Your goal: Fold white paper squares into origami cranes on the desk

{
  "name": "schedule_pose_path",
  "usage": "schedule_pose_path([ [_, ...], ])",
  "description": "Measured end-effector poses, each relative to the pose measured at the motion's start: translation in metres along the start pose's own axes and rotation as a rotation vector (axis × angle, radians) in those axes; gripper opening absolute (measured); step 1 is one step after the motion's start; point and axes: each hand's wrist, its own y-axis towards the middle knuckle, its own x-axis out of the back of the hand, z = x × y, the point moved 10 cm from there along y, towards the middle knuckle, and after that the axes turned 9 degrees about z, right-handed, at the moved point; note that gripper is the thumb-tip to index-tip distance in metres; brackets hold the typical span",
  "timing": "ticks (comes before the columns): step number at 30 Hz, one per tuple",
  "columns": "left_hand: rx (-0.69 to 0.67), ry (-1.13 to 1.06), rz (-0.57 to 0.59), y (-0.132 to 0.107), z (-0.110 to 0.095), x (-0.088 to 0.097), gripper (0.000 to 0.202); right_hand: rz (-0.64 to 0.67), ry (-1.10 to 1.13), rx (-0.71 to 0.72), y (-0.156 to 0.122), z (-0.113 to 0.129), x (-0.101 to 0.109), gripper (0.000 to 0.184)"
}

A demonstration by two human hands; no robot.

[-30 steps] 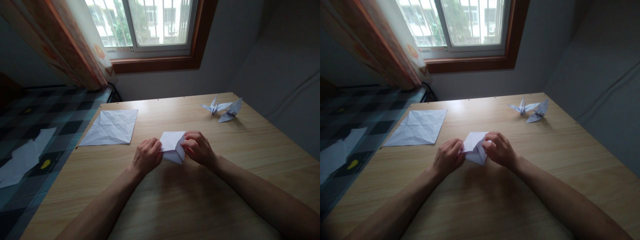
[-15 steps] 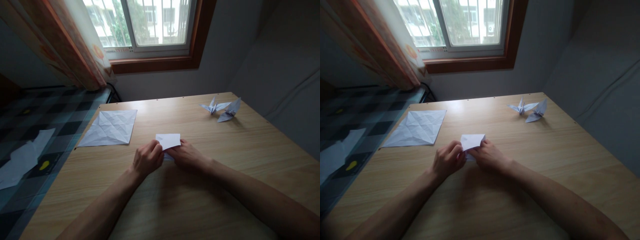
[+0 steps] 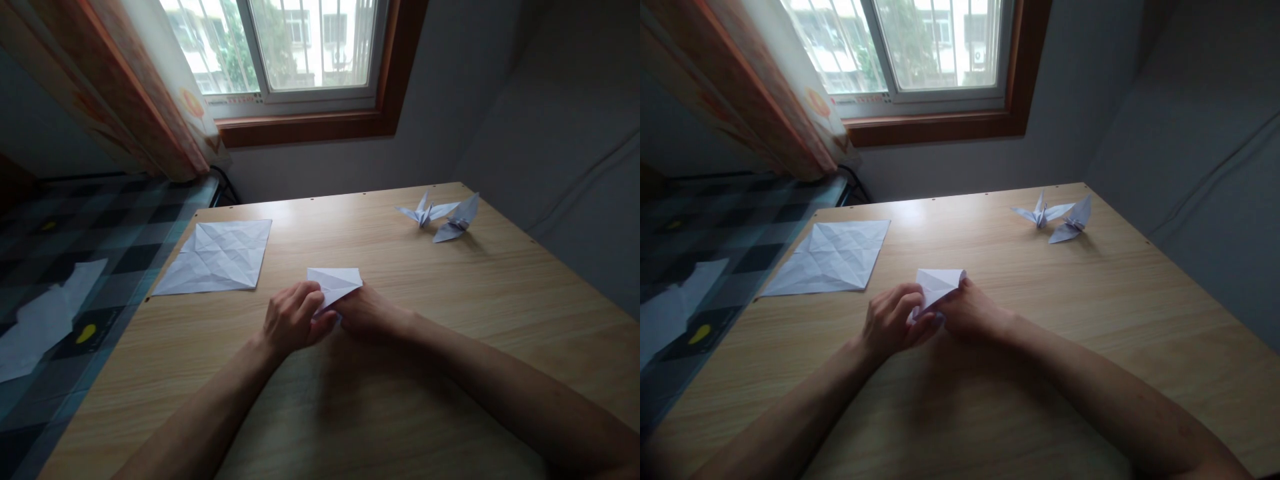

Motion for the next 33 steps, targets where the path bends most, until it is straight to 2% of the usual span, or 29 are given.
schedule_pose_path([
  [3,-0.081,-0.056,0.022,-0.006,0.007,0.004,0.035,0.028,-0.062,-0.04,-0.005,-0.004,0.001,0.047],
  [5,-0.156,-0.023,0.056,-0.009,0.007,0.006,0.035,0.046,-0.057,-0.054,-0.008,-0.006,0.003,0.053],
  [7,-0.222,0.01,0.139,-0.01,0.003,0.0,0.04,0.042,-0.028,-0.051,-0.009,-0.008,0.008,0.052],
  [10,-0.223,0.099,0.165,-0.005,0.0,-0.002,0.046,0.043,0.014,-0.029,-0.01,-0.01,0.013,0.047],
  [14,-0.216,0.212,0.169,0.001,-0.003,-0.004,0.032,0.053,0.076,0.002,-0.013,-0.014,0.014,0.054],
  [19,-0.218,0.212,0.225,0.0,-0.002,-0.01,0.012,0.01,0.215,0.021,-0.022,-0.022,0.022,0.063],
  [24,-0.18,0.233,0.246,0.002,-0.002,-0.016,0.01,0.003,0.334,-0.013,-0.029,-0.029,0.026,0.053],
  [28,-0.14,0.219,0.244,0.007,-0.001,-0.021,0.01,-0.072,0.361,-0.011,-0.032,-0.031,0.03,0.039],
  [33,-0.081,0.161,0.169,0.009,0.001,-0.02,0.015,-0.187,0.36,0.068,-0.037,-0.025,0.035,0.026],
])
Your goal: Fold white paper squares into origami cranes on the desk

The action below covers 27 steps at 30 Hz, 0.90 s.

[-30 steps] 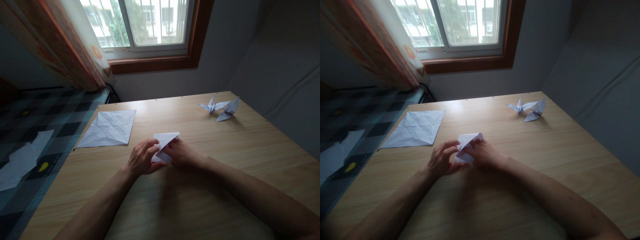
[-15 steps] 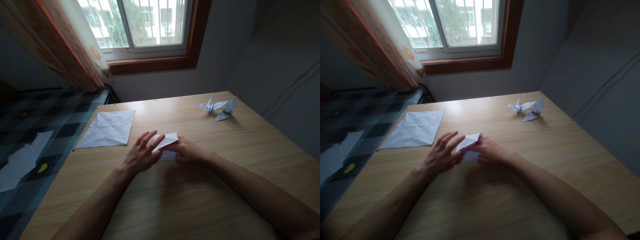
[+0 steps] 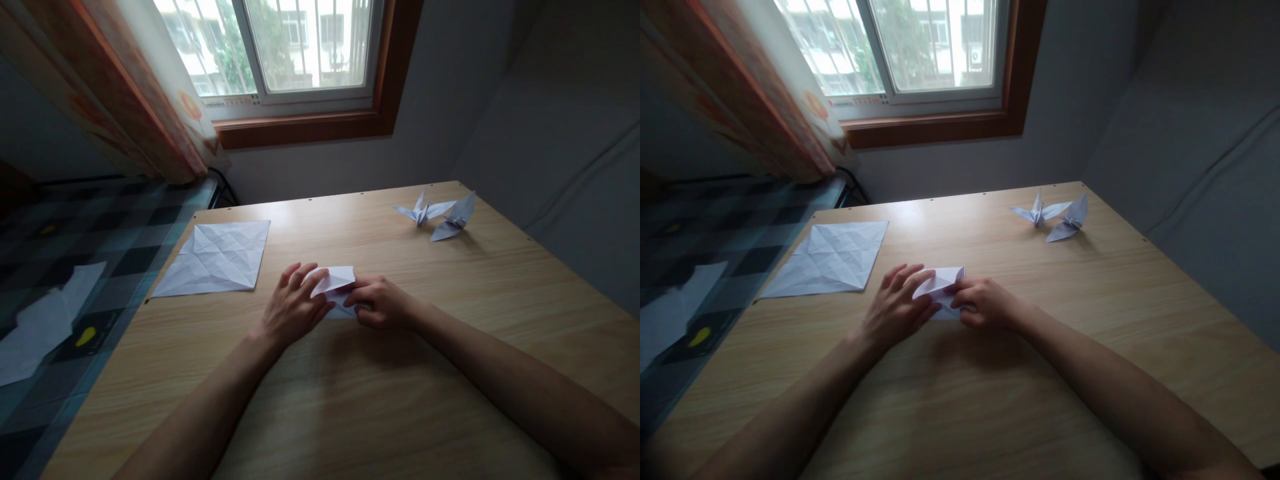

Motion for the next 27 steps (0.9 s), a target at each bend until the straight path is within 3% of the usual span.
schedule_pose_path([
  [3,0.046,-0.032,-0.002,0.002,0.002,-0.003,0.017,-0.057,-0.033,0.032,-0.003,0.004,0.001,0.014],
  [9,0.12,-0.071,0.019,0.004,0.008,-0.008,0.015,-0.096,-0.264,0.145,-0.004,0.021,-0.002,0.008],
  [14,0.185,-0.067,-0.028,-0.002,0.016,-0.007,0.045,-0.02,-0.375,0.188,0.0,0.03,-0.012,0.015],
  [19,0.251,-0.104,-0.079,-0.006,0.028,-0.005,0.068,-0.043,-0.439,0.189,0.002,0.036,-0.011,0.014],
  [27,0.341,-0.141,-0.151,-0.011,0.041,-0.001,0.084,0.052,-0.518,0.211,0.008,0.04,-0.022,0.018],
])
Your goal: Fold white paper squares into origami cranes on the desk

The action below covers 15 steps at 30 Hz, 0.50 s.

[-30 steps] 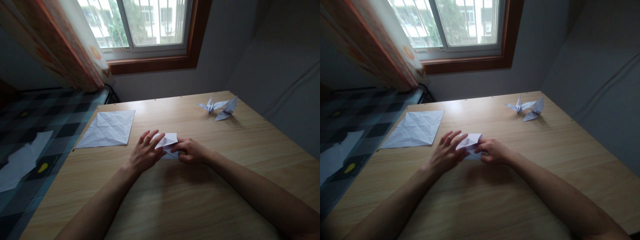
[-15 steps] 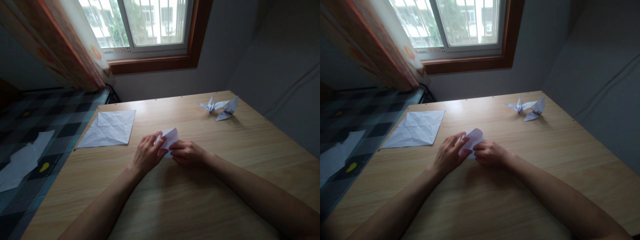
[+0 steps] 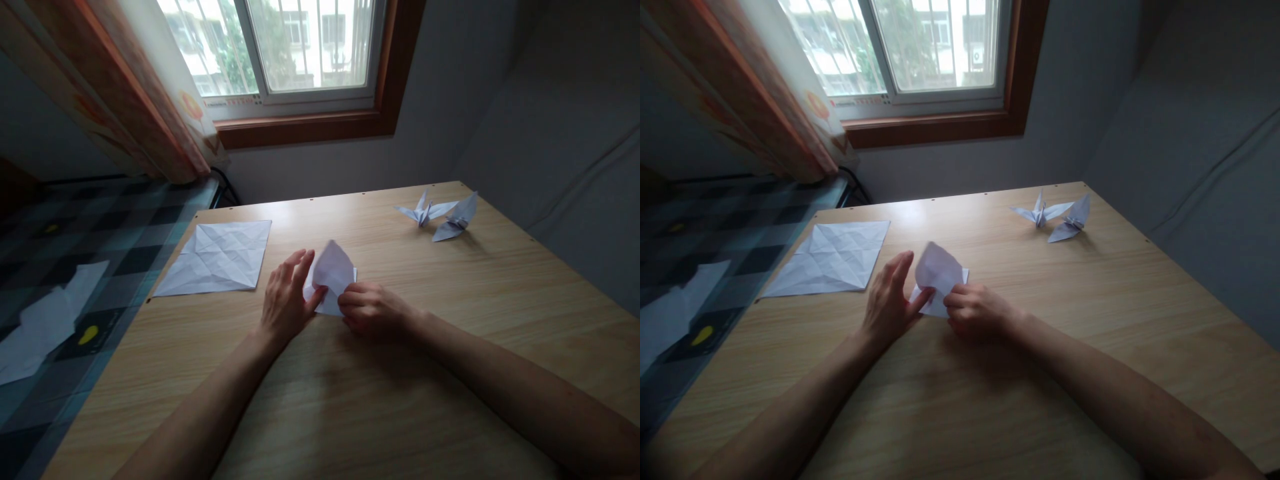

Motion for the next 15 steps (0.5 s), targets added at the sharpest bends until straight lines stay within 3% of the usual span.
schedule_pose_path([
  [4,0.087,-0.134,0.05,0.001,0.014,-0.009,0.092,-0.038,0.041,-0.028,-0.003,-0.005,0.001,0.01],
  [10,0.232,-0.17,0.2,0.002,0.032,-0.028,0.081,0.029,0.108,-0.071,-0.003,-0.01,-0.008,0.006],
  [12,0.249,-0.137,0.235,0.002,0.033,-0.031,0.081,0.035,0.122,-0.058,-0.002,-0.009,-0.008,0.005],
  [15,0.168,-0.074,0.207,0.004,0.02,-0.026,0.08,0.039,0.136,-0.046,0.0,-0.008,-0.007,0.006],
])
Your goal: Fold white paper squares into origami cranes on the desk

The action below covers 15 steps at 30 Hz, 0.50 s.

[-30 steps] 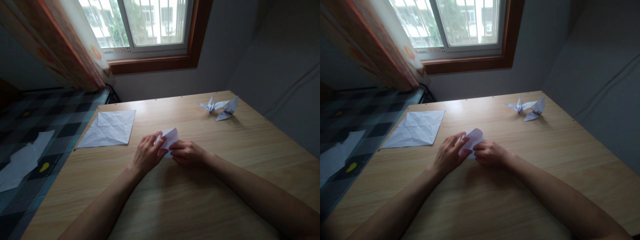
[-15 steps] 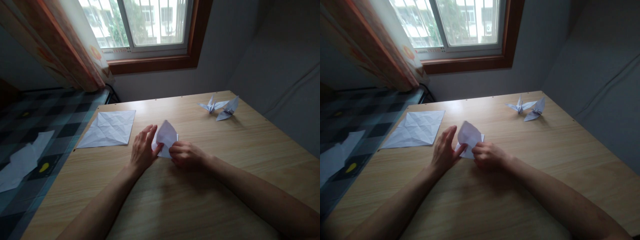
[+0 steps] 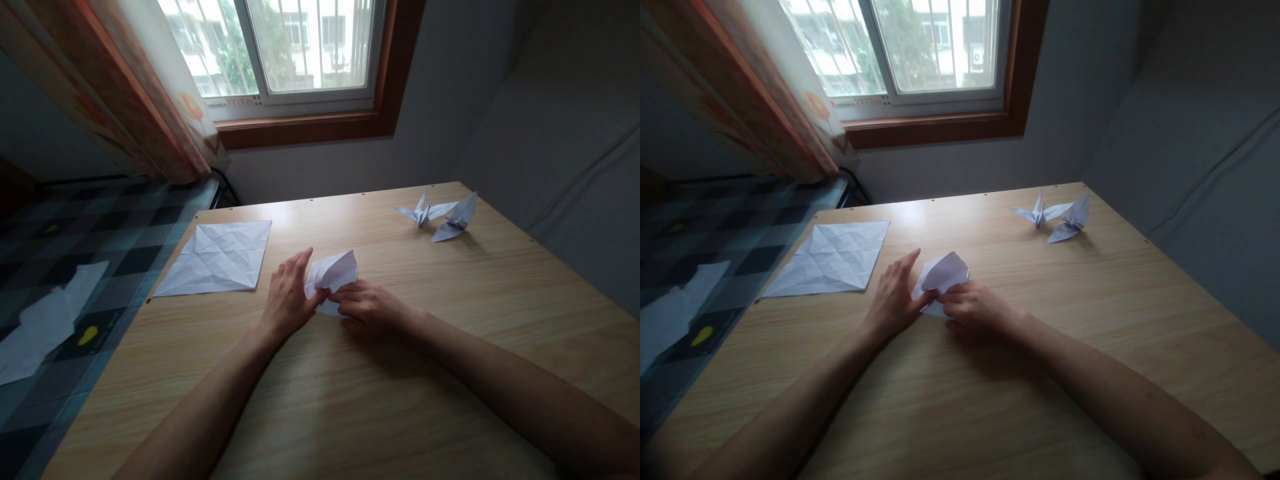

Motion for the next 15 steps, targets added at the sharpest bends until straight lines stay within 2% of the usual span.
schedule_pose_path([
  [4,-0.137,-0.003,-0.016,-0.003,-0.017,0.005,0.075,0.016,0.012,0.004,0.002,0.0,-0.001,0.004],
  [7,-0.17,-0.131,0.048,-0.002,-0.013,0.003,0.07,0.01,0.011,0.007,0.002,0.0,-0.002,0.004],
  [11,-0.065,-0.346,0.057,0.002,0.012,0.001,0.061,-0.007,0.021,0.004,0.001,-0.001,-0.001,0.004],
  [15,-0.028,-0.334,0.051,0.004,0.019,-0.001,0.062,-0.002,0.029,-0.002,0.001,-0.001,-0.002,0.003],
])
